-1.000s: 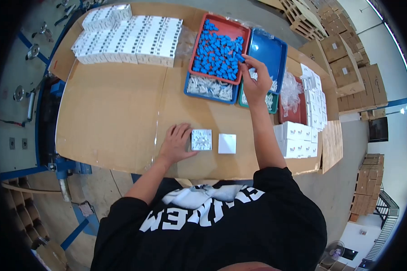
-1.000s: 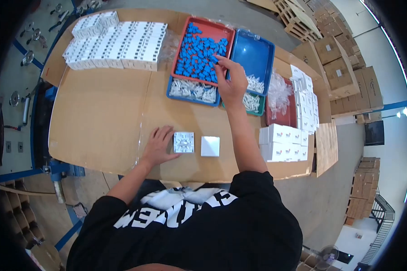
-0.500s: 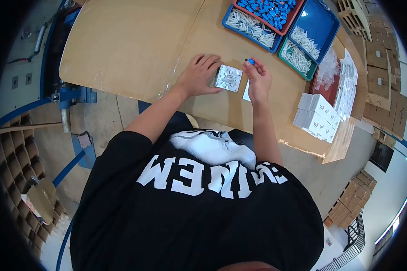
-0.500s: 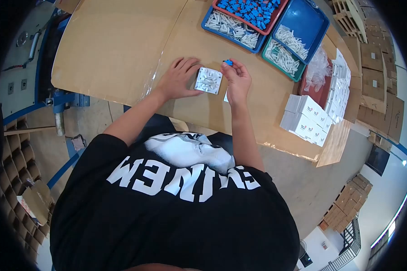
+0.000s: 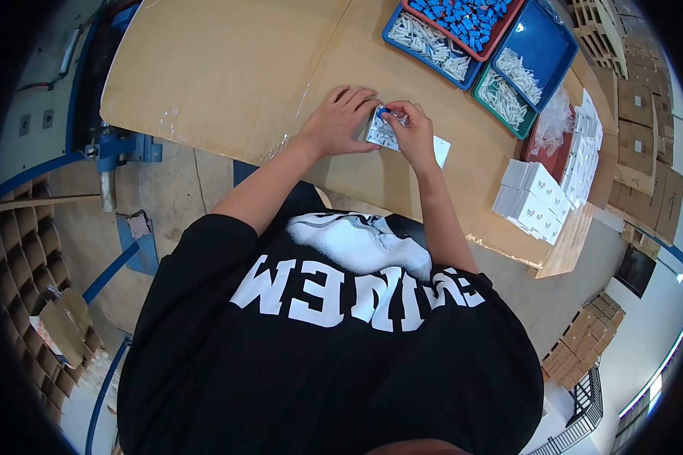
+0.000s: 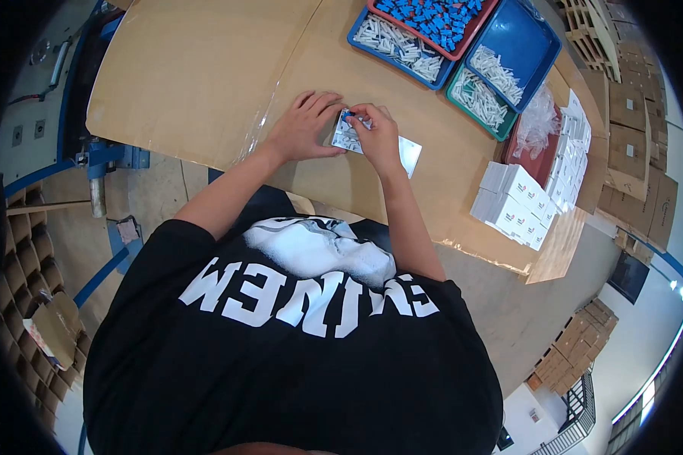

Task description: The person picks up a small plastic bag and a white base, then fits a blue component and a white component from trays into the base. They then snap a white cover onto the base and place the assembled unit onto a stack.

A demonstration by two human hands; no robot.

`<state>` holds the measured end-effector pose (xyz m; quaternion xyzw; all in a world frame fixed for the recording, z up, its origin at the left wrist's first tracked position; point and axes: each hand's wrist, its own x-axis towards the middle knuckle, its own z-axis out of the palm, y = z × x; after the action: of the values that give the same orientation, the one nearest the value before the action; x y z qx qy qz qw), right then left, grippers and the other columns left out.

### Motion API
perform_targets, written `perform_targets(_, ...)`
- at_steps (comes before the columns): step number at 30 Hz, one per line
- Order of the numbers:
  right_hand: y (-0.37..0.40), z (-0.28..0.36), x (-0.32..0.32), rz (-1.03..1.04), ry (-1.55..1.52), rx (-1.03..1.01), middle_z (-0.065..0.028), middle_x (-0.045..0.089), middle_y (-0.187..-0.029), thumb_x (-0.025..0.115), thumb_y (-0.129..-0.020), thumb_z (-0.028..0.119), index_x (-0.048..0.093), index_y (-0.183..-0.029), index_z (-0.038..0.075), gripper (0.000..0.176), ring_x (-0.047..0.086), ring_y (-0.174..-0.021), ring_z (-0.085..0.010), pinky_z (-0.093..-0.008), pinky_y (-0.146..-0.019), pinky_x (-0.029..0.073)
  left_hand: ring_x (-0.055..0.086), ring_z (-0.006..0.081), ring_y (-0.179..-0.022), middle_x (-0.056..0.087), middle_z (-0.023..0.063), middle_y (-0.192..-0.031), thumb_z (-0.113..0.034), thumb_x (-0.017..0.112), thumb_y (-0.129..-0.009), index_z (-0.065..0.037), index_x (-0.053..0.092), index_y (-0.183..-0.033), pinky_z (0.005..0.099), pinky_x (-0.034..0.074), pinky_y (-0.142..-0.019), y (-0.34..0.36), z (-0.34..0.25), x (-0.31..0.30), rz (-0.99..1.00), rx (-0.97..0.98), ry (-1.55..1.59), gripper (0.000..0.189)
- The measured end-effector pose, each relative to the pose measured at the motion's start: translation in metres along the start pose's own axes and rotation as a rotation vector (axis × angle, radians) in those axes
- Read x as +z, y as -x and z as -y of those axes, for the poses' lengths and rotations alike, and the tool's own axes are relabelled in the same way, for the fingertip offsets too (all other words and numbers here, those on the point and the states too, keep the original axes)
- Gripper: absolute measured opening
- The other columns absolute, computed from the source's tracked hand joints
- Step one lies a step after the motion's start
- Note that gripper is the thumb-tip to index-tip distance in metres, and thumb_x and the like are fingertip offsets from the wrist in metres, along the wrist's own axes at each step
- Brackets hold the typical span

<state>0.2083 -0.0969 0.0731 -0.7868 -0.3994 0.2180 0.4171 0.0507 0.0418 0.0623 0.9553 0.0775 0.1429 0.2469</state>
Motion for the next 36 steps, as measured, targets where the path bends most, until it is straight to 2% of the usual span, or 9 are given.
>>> perform_targets(7, -0.001, 0.001, 0.006, 0.015, 0.044, -0.044, -0.0091, 0.068, -0.099, 0.076, -0.084, 0.007, 0.071, -0.101, 0.004, 0.018, 0.063, -0.09, -0.024, -0.0347, -0.079, 0.052, 0.04, 0.0263, -0.14, 0.048, 0.0118, -0.143, -0.061, 0.069, -0.08, -0.009, 0.049, -0.138, 0.0479, 0.025, -0.119, 0.0, 0.001, 0.001, -0.002, -0.004, -0.031, 0.081)
perform_targets(9, -0.003, -0.003, 0.012, -0.096, 0.045, -0.168, -0.0085, 0.068, -0.103, 0.075, -0.085, 0.008, 0.072, -0.101, 0.004, 0.016, 0.061, -0.097, -0.0266, -0.0363, -0.084, 0.051, 0.04, 0.0264, -0.139, 0.048, 0.012, -0.143, -0.062, 0.068, -0.08, -0.008, 0.049, -0.138, 0.0479, 0.025, -0.119, 0.0, 0.001, 0.003, -0.004, -0.008, -0.038, 0.082)
perform_targets(16, -0.007, 0.003, 0.007, -0.056, 0.153, -0.163, -0.0091, 0.068, -0.105, 0.074, -0.086, 0.011, 0.074, -0.099, 0.005, 0.015, 0.06, -0.1, -0.0286, -0.0379, -0.087, 0.05, 0.042, 0.025, -0.137, 0.05, 0.0106, -0.142, -0.064, 0.07, -0.077, -0.008, 0.051, -0.136, 0.0459, 0.027, -0.118, 0.001, 0.002, 0.005, -0.05, 0.003, -0.06, 0.083)
perform_targets(22, -0.024, 0.0, 0.0, 0.028, 0.218, 0.054, -0.0099, 0.069, -0.103, 0.079, -0.081, 0.018, 0.074, -0.095, 0.007, 0.018, 0.061, -0.104, -0.0304, -0.0411, -0.089, 0.05, 0.041, 0.0276, -0.139, 0.049, 0.0132, -0.143, -0.065, 0.069, -0.079, -0.006, 0.05, -0.138, 0.0479, 0.025, -0.119, 0.001, 0.002, 0.003, -0.024, 0.008, -0.029, 0.085)
perform_targets(24, -0.035, 0.001, -0.004, 0.155, 0.35, 0.114, -0.0112, 0.068, -0.103, 0.082, -0.078, 0.022, 0.074, -0.091, 0.009, 0.019, 0.061, -0.105, -0.0313, -0.0428, -0.09, 0.05, 0.041, 0.0276, -0.139, 0.049, 0.0134, -0.143, -0.065, 0.068, -0.079, -0.006, 0.051, -0.138, 0.0479, 0.025, -0.119, 0.001, 0.001, 0.002, -0.016, 0.004, -0.025, 0.086)
perform_targets(28, -0.044, 0.011, -0.001, 0.232, 0.566, 0.183, -0.0141, 0.067, -0.108, 0.082, -0.077, 0.025, 0.071, -0.102, 0.011, 0.031, 0.06, -0.11, -0.0324, -0.0439, -0.09, 0.05, 0.041, 0.0282, -0.138, 0.049, 0.014, -0.142, -0.067, 0.068, -0.078, -0.007, 0.051, -0.137, 0.0485, 0.026, -0.119, 0.001, 0.002, 0.005, -0.031, 0.02, -0.054, 0.086)
perform_targets(32, -0.042, 0.008, -0.011, 0.155, 0.599, 0.038, -0.0144, 0.066, -0.112, 0.08, -0.08, 0.027, 0.067, -0.111, 0.011, 0.037, 0.061, -0.109, -0.033, -0.0442, -0.09, 0.05, 0.042, 0.0289, -0.138, 0.049, 0.0143, -0.142, -0.066, 0.069, -0.078, -0.007, 0.052, -0.137, 0.0488, 0.027, -0.118, 0.0, -0.001, 0.002, -0.049, 0.042, -0.057, 0.085)
perform_targets(34, -0.024, -0.001, -0.03, -0.027, 0.418, 0.013, -0.0152, 0.067, -0.107, 0.079, -0.083, 0.028, 0.065, -0.108, 0.005, 0.036, 0.065, -0.102, -0.0323, -0.0421, -0.088, 0.052, 0.043, 0.0295, -0.136, 0.049, 0.0142, -0.142, -0.063, 0.071, -0.078, -0.008, 0.053, -0.136, 0.0486, 0.027, -0.118, 0.001, -0.002, 0.0, -0.041, 0.03, -0.026, 0.082)
perform_targets(36, 0.007, -0.009, -0.059, -0.16, 0.438, 0.254, -0.0157, 0.066, -0.112, 0.076, -0.085, 0.034, 0.066, -0.109, 0.005, 0.039, 0.065, -0.106, -0.0338, -0.0438, -0.087, 0.053, 0.044, 0.0296, -0.136, 0.05, 0.0139, -0.142, -0.061, 0.072, -0.078, -0.007, 0.053, -0.136, 0.0484, 0.027, -0.118, 0.0, -0.003, -0.001, -0.046, 0.032, -0.025, 0.081)
